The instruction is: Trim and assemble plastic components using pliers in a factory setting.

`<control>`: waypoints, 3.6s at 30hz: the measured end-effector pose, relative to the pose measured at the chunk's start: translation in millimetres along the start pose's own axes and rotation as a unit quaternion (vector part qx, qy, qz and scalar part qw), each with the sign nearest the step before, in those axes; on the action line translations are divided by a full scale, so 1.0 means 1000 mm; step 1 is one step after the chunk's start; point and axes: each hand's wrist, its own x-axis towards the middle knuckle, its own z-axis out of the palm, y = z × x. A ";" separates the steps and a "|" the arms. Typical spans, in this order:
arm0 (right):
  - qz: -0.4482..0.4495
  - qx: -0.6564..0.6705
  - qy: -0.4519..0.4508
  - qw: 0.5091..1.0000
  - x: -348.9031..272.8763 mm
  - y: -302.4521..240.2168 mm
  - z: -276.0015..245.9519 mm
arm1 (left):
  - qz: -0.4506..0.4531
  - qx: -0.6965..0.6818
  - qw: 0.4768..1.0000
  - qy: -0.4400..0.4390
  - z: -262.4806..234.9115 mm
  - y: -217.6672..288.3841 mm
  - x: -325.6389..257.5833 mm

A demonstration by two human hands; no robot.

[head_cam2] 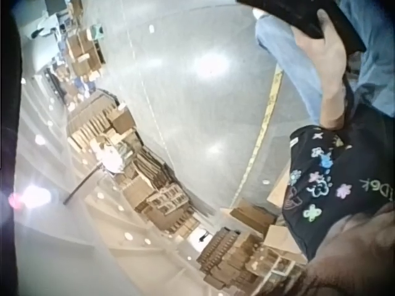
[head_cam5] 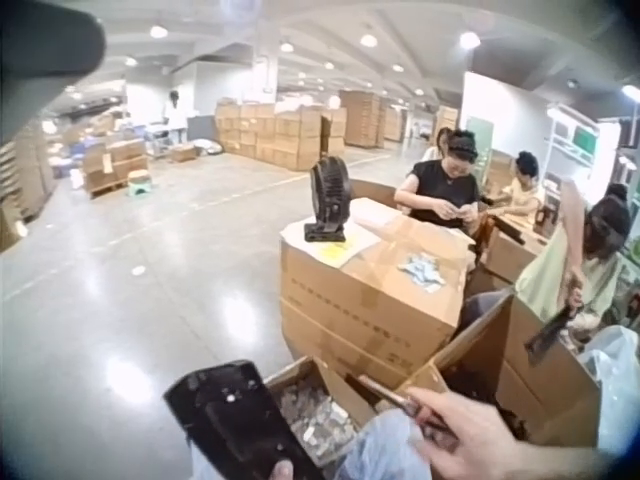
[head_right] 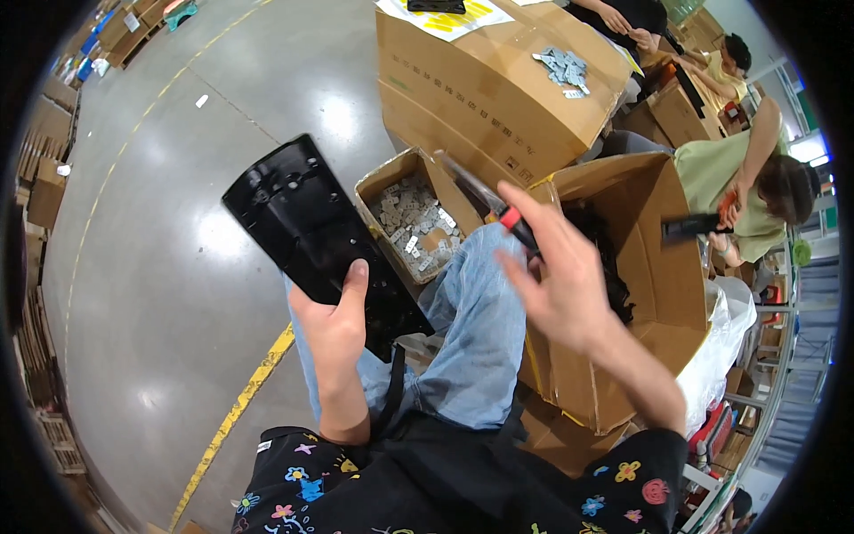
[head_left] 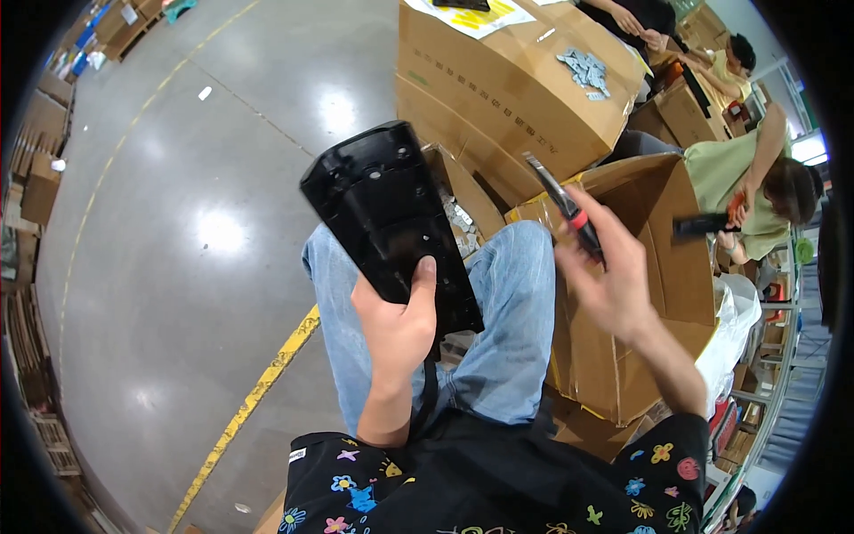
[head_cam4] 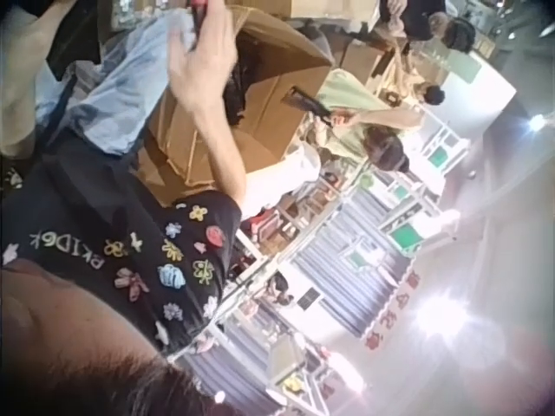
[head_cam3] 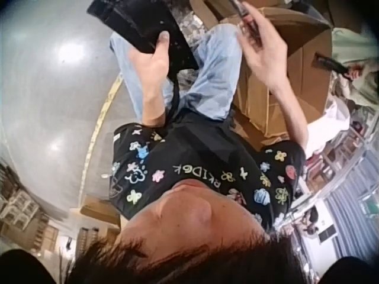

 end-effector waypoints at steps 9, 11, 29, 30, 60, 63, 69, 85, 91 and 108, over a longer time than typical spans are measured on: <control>0.211 0.373 0.074 0.900 -0.038 -0.003 0.036 | -0.131 -0.488 0.853 -0.129 0.006 -0.012 -0.003; 0.176 0.376 0.114 0.902 -0.022 0.001 0.015 | -0.103 -0.566 0.779 -0.250 -0.006 -0.036 0.002; 0.187 0.685 -0.276 0.648 -0.073 -0.045 0.020 | -0.240 -0.472 0.811 -0.250 0.014 -0.036 0.006; 0.178 0.683 -0.274 0.653 -0.075 -0.046 0.029 | -0.235 -0.476 0.809 -0.250 0.016 -0.034 0.006; 0.210 0.687 -0.241 0.653 -0.077 -0.057 0.039 | -0.148 -0.338 0.896 -0.248 0.009 -0.042 -0.002; 0.219 0.689 -0.237 0.649 -0.077 -0.056 0.038 | -0.150 -0.339 0.893 -0.256 0.007 -0.044 0.000; 0.234 0.635 -0.263 0.688 -0.071 -0.056 0.030 | -0.077 -0.265 0.926 -0.259 0.003 -0.044 0.006; 0.267 0.632 -0.206 0.698 -0.067 -0.064 0.033 | -0.064 -0.271 0.927 -0.253 0.005 -0.050 0.006; 0.258 0.640 -0.228 0.687 -0.068 -0.065 0.030 | -0.047 -0.233 0.932 -0.273 0.001 -0.048 0.009; 0.243 0.690 -0.207 0.649 -0.090 -0.067 0.064 | -0.077 -0.242 0.955 -0.154 0.005 -0.032 -0.005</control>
